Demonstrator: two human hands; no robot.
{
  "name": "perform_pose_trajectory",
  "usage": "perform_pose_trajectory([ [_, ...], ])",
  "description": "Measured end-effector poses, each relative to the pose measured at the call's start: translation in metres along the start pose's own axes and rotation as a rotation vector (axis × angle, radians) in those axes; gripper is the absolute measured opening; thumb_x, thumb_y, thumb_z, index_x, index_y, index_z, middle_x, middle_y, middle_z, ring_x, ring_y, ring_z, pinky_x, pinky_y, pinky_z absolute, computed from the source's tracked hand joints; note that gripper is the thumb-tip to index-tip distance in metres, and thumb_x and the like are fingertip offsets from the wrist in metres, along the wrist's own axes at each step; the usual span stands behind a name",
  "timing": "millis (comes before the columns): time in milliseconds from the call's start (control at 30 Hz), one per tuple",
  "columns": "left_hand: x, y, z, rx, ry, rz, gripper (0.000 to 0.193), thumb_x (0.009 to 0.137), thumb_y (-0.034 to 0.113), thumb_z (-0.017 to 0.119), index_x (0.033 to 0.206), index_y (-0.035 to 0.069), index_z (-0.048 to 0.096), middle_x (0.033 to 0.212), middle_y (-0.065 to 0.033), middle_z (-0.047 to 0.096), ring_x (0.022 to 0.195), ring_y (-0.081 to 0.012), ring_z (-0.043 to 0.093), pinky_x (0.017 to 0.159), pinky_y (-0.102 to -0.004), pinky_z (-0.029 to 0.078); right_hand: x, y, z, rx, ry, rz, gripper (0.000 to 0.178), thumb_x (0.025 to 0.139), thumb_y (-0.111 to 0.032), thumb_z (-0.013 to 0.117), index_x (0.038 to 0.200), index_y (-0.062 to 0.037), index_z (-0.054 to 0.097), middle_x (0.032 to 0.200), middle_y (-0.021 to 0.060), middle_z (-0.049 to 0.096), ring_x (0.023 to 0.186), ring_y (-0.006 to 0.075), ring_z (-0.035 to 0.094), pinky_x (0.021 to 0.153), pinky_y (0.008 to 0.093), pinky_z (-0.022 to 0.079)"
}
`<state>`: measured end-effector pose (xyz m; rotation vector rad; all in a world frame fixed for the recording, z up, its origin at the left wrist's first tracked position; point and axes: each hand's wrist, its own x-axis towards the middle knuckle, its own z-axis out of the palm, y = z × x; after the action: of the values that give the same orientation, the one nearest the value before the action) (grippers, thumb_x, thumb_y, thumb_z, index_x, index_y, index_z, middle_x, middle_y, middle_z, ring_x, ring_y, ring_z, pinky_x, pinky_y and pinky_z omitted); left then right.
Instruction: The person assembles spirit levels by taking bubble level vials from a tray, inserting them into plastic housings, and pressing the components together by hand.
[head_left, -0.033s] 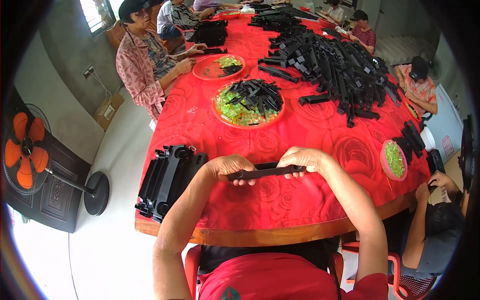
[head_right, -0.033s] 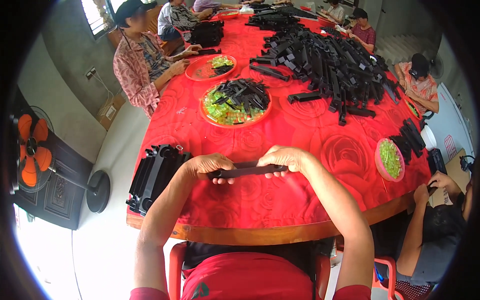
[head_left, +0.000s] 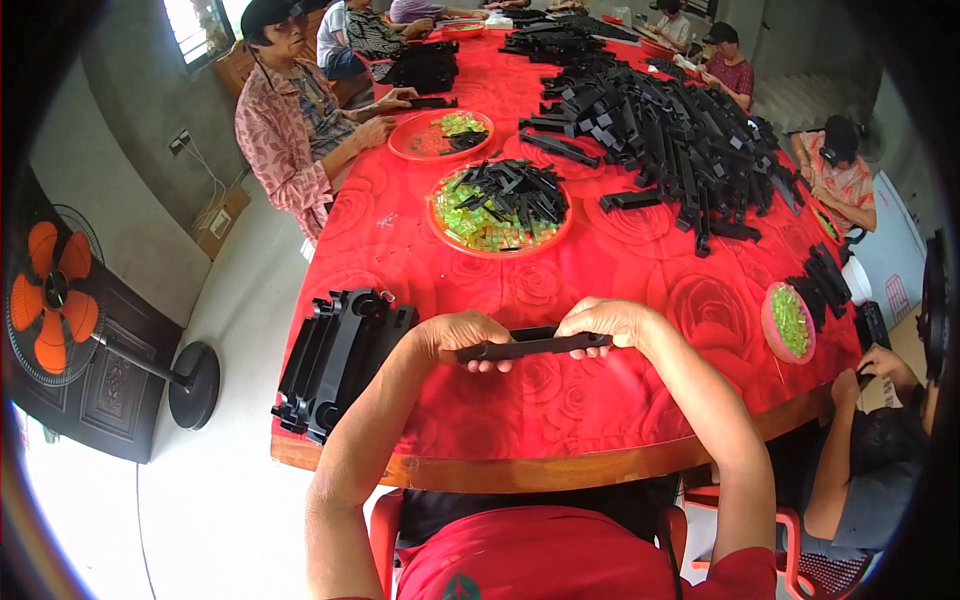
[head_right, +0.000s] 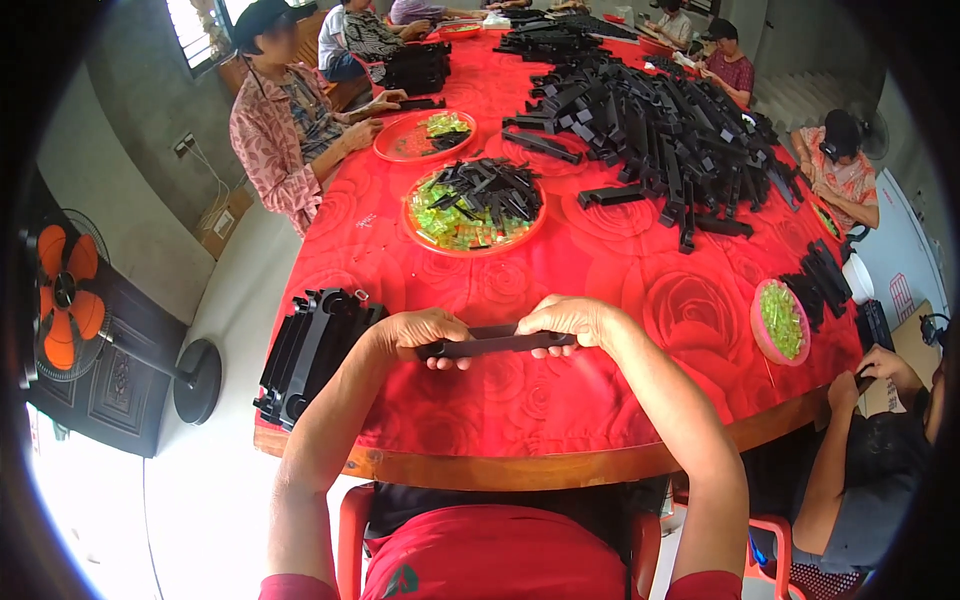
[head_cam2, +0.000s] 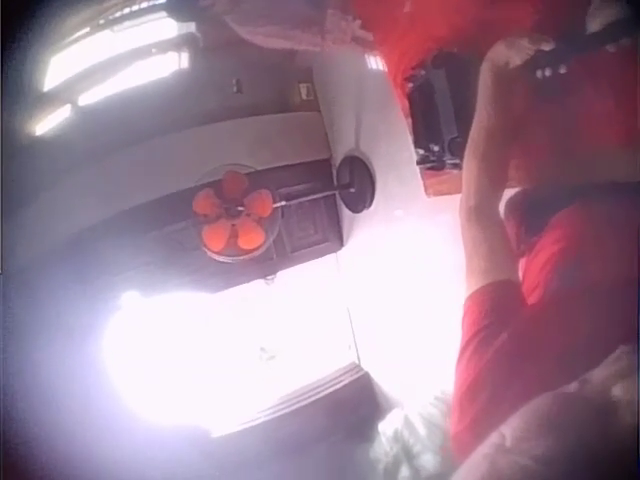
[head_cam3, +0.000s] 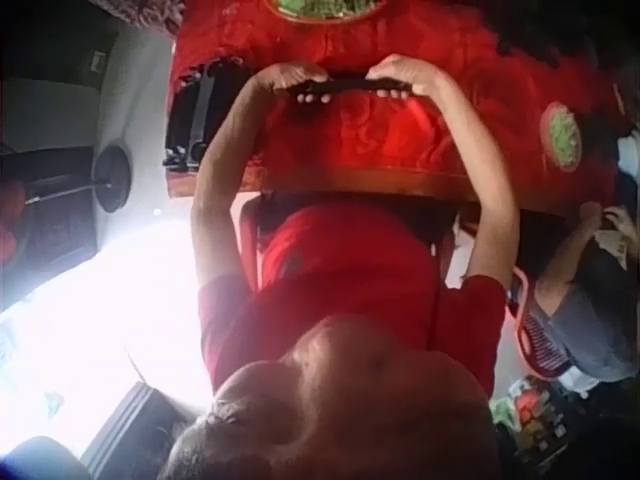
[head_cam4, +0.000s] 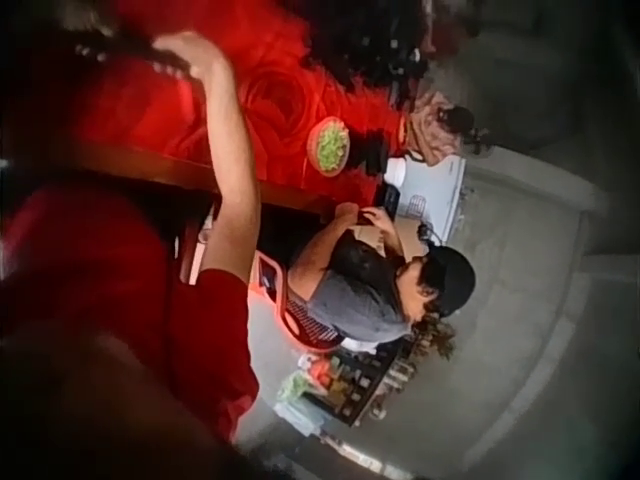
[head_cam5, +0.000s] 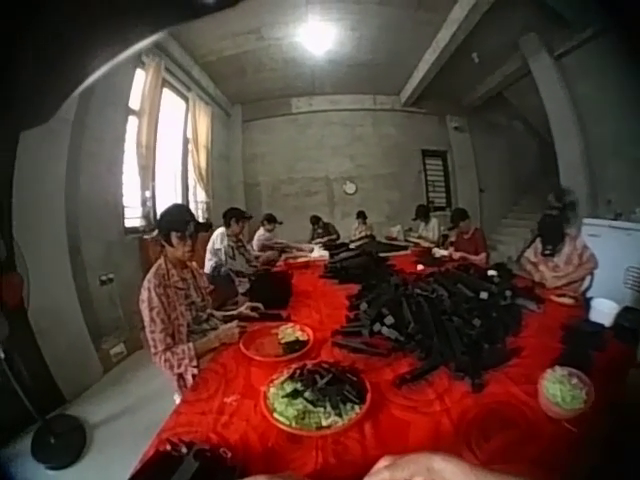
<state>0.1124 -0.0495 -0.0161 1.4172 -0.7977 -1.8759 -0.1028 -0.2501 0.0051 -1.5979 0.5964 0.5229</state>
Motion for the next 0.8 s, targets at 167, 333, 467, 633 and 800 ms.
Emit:
perform_pose_trajectory([
  [167,-0.010,0.008,-0.008,-0.017,0.016,0.011,0.023,0.101,0.022,0.067,0.099,-0.001,0.074,0.083,-0.0121,0.076,0.054,-0.0114,0.062,0.043,-0.0237,0.045,0.003,-0.015,-0.003,-0.015,-0.016,-0.009,0.029,0.096,-0.037,0.071,0.098,-0.0081,0.076,0.074,0.0054,0.073,0.053,0.0101,0.061,0.041,0.0243,0.041],
  [333,-0.016,0.014,-0.011,0.036,0.058,0.068,0.025,0.098,0.024,0.064,0.099,0.002,0.076,0.081,-0.0094,0.076,0.053,-0.0100,0.061,0.045,-0.0240,0.044,0.003,-0.029,-0.009,0.057,-0.037,0.003,0.026,0.097,-0.031,0.072,0.097,-0.0052,0.076,0.074,0.0077,0.074,0.052,0.0100,0.062,0.041,0.0226,0.044],
  [467,-0.014,-0.007,-0.007,0.030,0.026,0.071,0.023,0.098,0.021,0.067,0.101,0.000,0.075,0.082,-0.0103,0.076,0.052,-0.0111,0.061,0.042,-0.0243,0.040,0.011,-0.006,0.004,0.051,-0.031,0.013,0.027,0.097,-0.034,0.071,0.096,-0.0070,0.075,0.073,0.0054,0.072,0.051,0.0090,0.060,0.039,0.0237,0.040],
  [633,-0.027,-0.003,0.018,0.090,0.073,0.143,0.022,0.097,0.022,0.068,0.102,0.002,0.076,0.082,-0.0081,0.076,0.052,-0.0092,0.060,0.043,-0.0235,0.040,-0.010,0.000,0.013,0.022,0.014,-0.071,0.026,0.096,-0.032,0.073,0.092,-0.0056,0.075,0.072,0.0039,0.072,0.051,0.0074,0.058,0.041,0.0234,0.040],
  [800,-0.045,0.007,0.047,0.218,0.244,0.223,0.025,0.099,0.024,0.069,0.109,0.002,0.076,0.082,-0.0048,0.076,0.053,-0.0070,0.060,0.045,-0.0233,0.042,-0.039,-0.008,0.020,-0.074,0.088,-0.202,0.024,0.095,-0.028,0.076,0.094,-0.0043,0.075,0.074,0.0037,0.074,0.056,0.0055,0.060,0.049,0.0211,0.043],
])
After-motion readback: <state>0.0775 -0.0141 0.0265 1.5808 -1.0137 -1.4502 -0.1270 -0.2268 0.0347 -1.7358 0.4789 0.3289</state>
